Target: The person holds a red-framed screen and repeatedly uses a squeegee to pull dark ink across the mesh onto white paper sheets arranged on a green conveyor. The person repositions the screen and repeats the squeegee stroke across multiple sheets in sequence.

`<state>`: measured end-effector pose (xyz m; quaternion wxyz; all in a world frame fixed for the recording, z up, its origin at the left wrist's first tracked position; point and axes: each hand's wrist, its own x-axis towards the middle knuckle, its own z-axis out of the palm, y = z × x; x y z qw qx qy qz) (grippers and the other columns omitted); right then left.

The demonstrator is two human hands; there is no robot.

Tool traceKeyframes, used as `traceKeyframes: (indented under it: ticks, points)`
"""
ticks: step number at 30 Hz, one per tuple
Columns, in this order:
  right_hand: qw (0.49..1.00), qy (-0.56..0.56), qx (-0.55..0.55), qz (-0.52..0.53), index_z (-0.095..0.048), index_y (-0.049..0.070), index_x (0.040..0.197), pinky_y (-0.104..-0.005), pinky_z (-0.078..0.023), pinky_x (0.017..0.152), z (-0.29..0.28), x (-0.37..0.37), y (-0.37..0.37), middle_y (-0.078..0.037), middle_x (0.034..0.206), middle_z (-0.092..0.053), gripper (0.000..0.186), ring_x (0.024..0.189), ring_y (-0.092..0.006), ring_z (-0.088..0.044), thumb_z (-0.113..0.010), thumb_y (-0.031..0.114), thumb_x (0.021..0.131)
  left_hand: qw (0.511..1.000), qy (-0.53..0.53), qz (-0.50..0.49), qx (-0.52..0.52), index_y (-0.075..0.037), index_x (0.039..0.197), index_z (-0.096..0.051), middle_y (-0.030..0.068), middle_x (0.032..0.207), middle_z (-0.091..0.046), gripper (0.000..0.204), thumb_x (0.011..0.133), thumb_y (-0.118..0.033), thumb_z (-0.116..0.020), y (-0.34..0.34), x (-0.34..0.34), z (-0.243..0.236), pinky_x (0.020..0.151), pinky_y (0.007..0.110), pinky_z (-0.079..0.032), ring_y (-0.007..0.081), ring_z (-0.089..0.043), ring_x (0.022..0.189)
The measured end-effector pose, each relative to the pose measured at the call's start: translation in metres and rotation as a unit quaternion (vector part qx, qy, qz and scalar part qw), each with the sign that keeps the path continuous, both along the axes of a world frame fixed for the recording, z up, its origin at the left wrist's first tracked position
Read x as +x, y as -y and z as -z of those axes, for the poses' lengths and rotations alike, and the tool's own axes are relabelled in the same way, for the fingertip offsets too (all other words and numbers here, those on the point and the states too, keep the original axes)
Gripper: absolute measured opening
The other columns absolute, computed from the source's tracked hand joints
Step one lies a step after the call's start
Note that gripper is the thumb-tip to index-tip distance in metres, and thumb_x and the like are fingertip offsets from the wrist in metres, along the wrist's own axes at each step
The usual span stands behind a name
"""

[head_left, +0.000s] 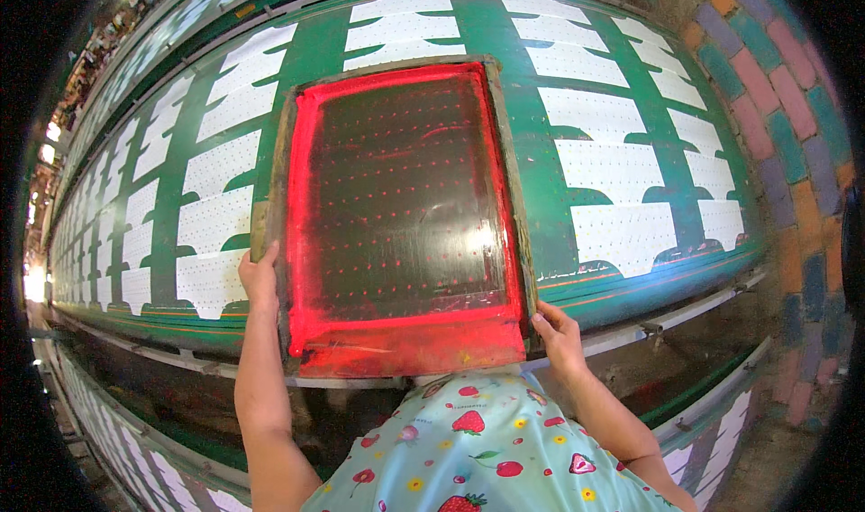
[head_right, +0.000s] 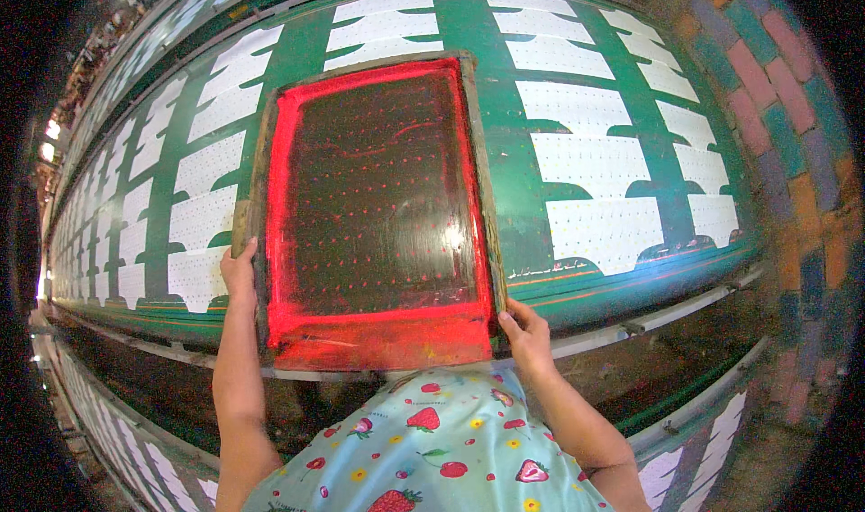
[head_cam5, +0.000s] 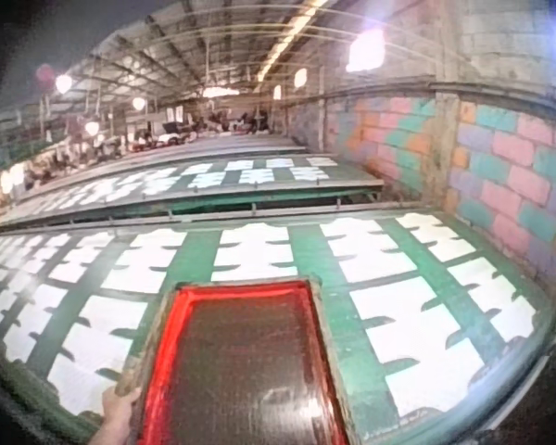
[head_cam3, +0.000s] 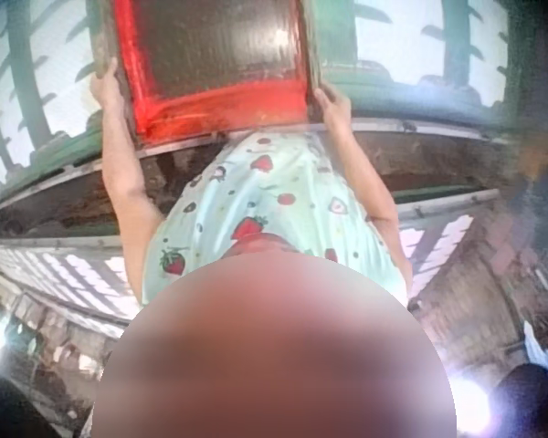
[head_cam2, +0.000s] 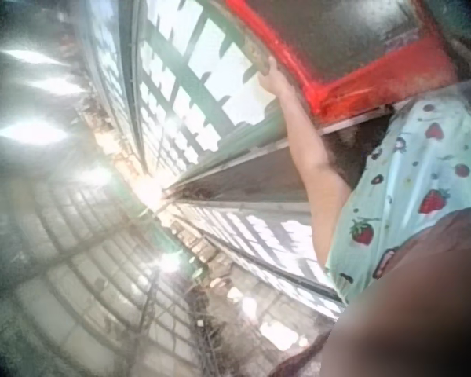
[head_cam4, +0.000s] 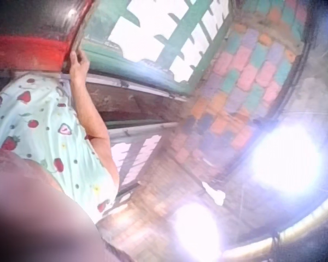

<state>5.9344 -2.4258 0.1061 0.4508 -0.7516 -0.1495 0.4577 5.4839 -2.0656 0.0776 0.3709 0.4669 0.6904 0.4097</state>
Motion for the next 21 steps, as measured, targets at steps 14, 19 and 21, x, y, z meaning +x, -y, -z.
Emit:
traceKeyframes:
  ticks: [14,19,21]
  points:
    - [0.990,0.104,0.095,-0.018,-0.077,-0.002,0.137,-0.0312,-0.048,0.083,-0.061,0.003,0.004,-0.007,0.101,-0.066,0.040,0.092,-0.0148,-0.059,-0.076,0.022,0.105,0.986,0.160,0.024,-0.041,0.004,0.135,-0.072,0.0124,0.122,-0.078,0.045,0.099,-0.019,-0.085,-0.004,-0.005,-0.008,0.093,0.038,-0.058,0.0234,-0.074,0.103]
    - [0.979,0.180,0.093,0.012,-0.078,-0.002,0.131,-0.0341,-0.051,0.085,-0.059,0.051,0.006,-0.010,0.100,-0.067,0.037,0.093,-0.0185,-0.062,-0.079,0.021,0.103,0.981,0.195,0.013,-0.016,0.004,0.135,-0.071,0.0137,0.122,-0.079,0.044,0.100,-0.019,-0.085,0.009,0.047,-0.019,0.091,0.038,-0.060,0.0236,-0.076,0.102]
    - [0.976,0.201,0.081,0.019,-0.076,-0.003,0.133,-0.0378,-0.055,0.093,-0.054,0.083,0.015,-0.016,0.110,-0.072,0.040,0.103,-0.0249,-0.069,-0.080,0.022,0.102,0.978,0.205,0.024,-0.016,0.003,0.136,-0.070,0.0131,0.122,-0.078,0.045,0.099,-0.018,-0.086,0.018,0.080,-0.018,0.094,0.039,-0.059,0.0233,-0.076,0.103]
